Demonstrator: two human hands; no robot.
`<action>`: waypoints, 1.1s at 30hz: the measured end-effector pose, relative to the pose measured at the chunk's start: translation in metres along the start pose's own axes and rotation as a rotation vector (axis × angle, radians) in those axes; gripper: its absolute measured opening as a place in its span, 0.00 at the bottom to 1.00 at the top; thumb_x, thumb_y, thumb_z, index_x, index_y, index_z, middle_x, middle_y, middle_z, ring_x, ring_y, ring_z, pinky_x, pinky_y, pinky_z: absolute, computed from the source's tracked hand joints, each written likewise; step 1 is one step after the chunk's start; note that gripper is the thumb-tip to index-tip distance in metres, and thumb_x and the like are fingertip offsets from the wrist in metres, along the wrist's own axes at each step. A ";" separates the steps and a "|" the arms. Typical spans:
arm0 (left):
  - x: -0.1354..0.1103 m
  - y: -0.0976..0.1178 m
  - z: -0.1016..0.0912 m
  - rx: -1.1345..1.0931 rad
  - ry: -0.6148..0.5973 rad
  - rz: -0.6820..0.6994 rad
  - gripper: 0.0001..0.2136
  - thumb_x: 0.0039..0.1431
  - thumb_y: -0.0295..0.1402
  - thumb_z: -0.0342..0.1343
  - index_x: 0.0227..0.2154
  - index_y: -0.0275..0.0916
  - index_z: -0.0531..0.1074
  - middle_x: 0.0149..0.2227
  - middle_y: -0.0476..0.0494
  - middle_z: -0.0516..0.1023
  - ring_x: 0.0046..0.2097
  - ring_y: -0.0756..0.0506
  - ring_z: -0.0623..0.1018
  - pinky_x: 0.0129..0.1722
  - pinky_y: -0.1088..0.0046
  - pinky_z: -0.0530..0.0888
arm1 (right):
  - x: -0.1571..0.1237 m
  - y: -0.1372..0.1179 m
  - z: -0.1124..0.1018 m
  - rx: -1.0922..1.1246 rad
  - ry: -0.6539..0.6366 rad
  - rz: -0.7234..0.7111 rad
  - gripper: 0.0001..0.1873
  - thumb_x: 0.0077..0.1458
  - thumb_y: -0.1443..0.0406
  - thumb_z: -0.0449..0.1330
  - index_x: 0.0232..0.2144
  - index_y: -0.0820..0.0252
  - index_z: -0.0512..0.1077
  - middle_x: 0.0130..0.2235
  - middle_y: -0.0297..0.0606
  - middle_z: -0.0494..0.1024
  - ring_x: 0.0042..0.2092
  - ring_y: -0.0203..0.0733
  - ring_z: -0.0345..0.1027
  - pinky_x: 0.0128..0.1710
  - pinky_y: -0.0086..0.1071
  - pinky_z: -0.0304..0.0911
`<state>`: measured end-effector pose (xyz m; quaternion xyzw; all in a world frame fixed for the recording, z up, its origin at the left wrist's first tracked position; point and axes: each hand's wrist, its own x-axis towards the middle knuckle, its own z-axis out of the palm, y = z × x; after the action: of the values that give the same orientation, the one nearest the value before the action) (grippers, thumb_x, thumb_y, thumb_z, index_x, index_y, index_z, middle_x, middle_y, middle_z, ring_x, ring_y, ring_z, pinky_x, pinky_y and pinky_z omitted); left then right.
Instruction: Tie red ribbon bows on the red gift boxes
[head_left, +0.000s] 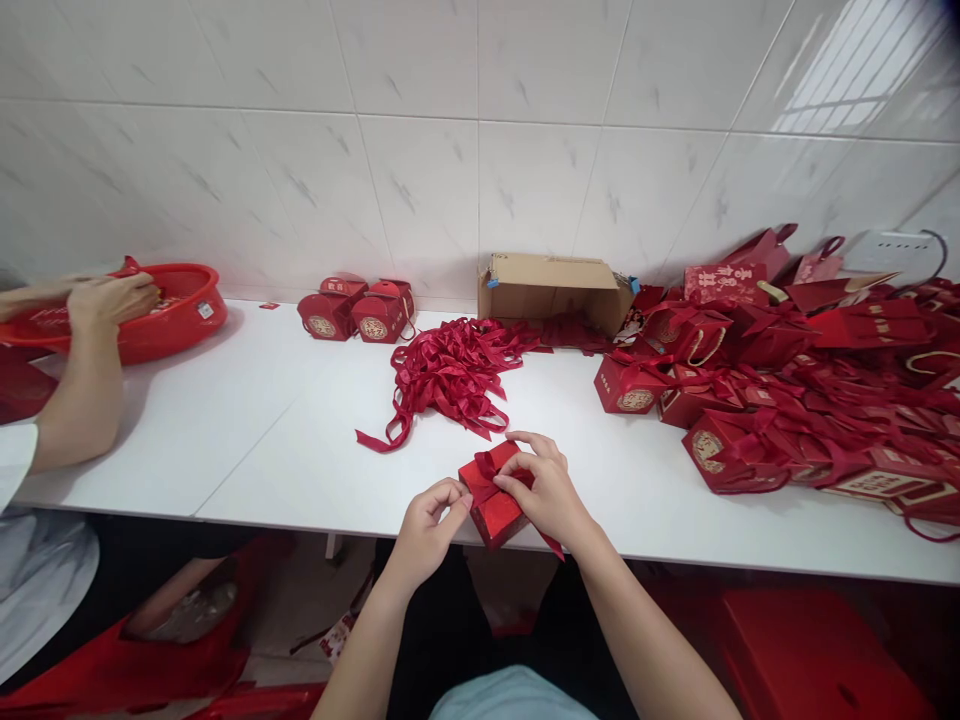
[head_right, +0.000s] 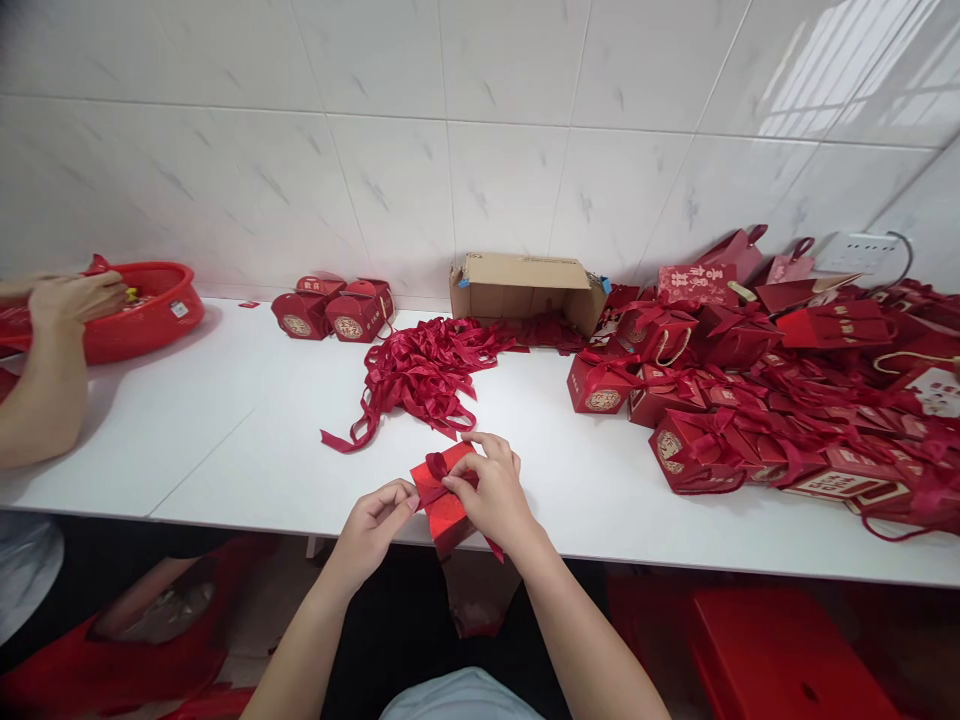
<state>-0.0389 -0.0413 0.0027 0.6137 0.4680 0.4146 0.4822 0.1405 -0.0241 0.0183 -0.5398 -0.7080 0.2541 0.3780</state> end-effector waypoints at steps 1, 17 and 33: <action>0.000 0.001 0.001 0.005 0.007 -0.007 0.15 0.58 0.39 0.50 0.19 0.39 0.57 0.26 0.49 0.64 0.30 0.50 0.65 0.33 0.74 0.64 | 0.000 0.001 -0.002 0.026 0.024 -0.006 0.05 0.51 0.63 0.61 0.25 0.54 0.74 0.54 0.39 0.69 0.57 0.52 0.57 0.54 0.54 0.52; 0.017 -0.051 -0.006 0.053 0.423 -0.018 0.17 0.60 0.48 0.43 0.28 0.39 0.65 0.29 0.47 0.73 0.34 0.46 0.74 0.38 0.70 0.70 | -0.011 0.005 -0.009 -0.062 0.152 0.024 0.06 0.51 0.60 0.61 0.32 0.48 0.79 0.56 0.41 0.67 0.58 0.56 0.55 0.53 0.57 0.53; 0.012 -0.052 -0.002 0.238 0.399 -0.049 0.14 0.61 0.46 0.43 0.30 0.41 0.63 0.28 0.48 0.72 0.35 0.46 0.73 0.37 0.70 0.69 | 0.035 0.066 -0.256 -0.378 0.617 0.099 0.06 0.44 0.63 0.65 0.28 0.57 0.80 0.48 0.43 0.73 0.50 0.49 0.66 0.53 0.44 0.55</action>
<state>-0.0467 -0.0239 -0.0471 0.5607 0.6143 0.4578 0.3142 0.3809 0.0162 0.1270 -0.6848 -0.5681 -0.0381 0.4548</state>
